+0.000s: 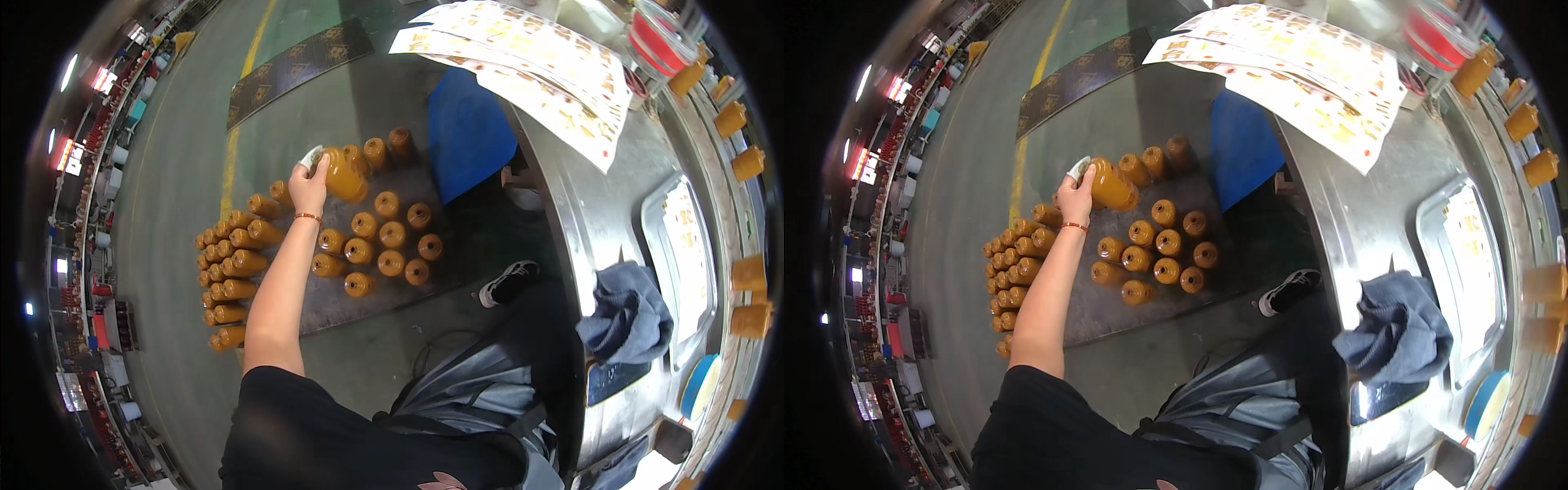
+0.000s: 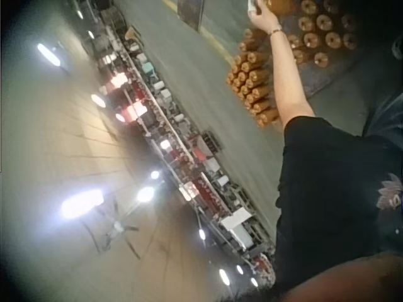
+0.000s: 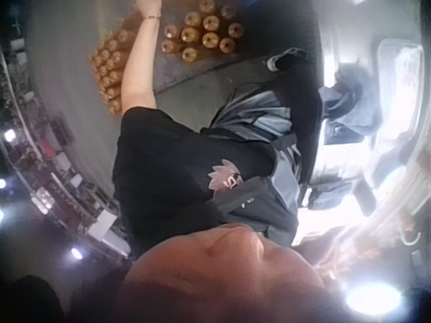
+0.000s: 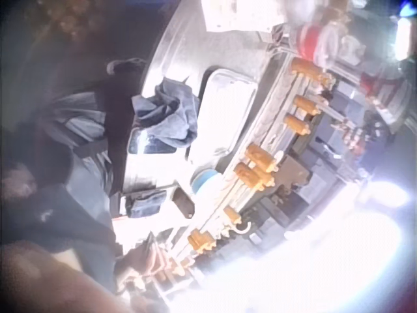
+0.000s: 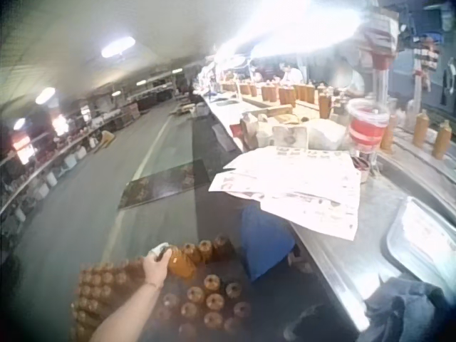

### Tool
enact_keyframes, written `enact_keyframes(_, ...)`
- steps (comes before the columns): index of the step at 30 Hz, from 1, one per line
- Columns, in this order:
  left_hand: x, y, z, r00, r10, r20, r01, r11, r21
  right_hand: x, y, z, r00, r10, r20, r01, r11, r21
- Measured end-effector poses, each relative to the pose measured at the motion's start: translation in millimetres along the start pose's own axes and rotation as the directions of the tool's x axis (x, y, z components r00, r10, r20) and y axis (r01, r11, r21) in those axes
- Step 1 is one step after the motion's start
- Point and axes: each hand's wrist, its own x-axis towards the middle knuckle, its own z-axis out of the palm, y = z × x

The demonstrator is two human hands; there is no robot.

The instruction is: The person wipes a brown bottle with a blue cloth, then applies a sticker label to the bottle's surface. The person smooths the label and continues wiping the bottle before placing it on a nearby conveyor belt.

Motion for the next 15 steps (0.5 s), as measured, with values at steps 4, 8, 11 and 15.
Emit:
enact_keyframes(4,86.6,-149.8,26.7,0.994,-0.011,-0.105,0.051,0.92,0.388,52.1,-16.1,53.1,0.999,0.049,0.004,-0.048,0.997,-0.065)
enact_keyframes(8,132.5,-244.2,70.9,0.987,-0.035,-0.159,0.117,0.833,0.54,89.6,-17.8,99.9,0.992,0.126,0.029,-0.121,0.983,-0.138)
enact_keyframes(11,150.6,-292.8,99.6,0.968,-0.047,-0.248,0.218,0.652,0.726,117.6,-13.1,121.8,0.985,0.169,0.044,-0.158,0.969,-0.189)
enact_keyframes(15,157.2,-344.0,145.3,0.961,-0.138,-0.238,0.271,0.621,0.735,139.7,-9.2,137.7,0.974,0.222,0.036,-0.204,0.94,-0.272)
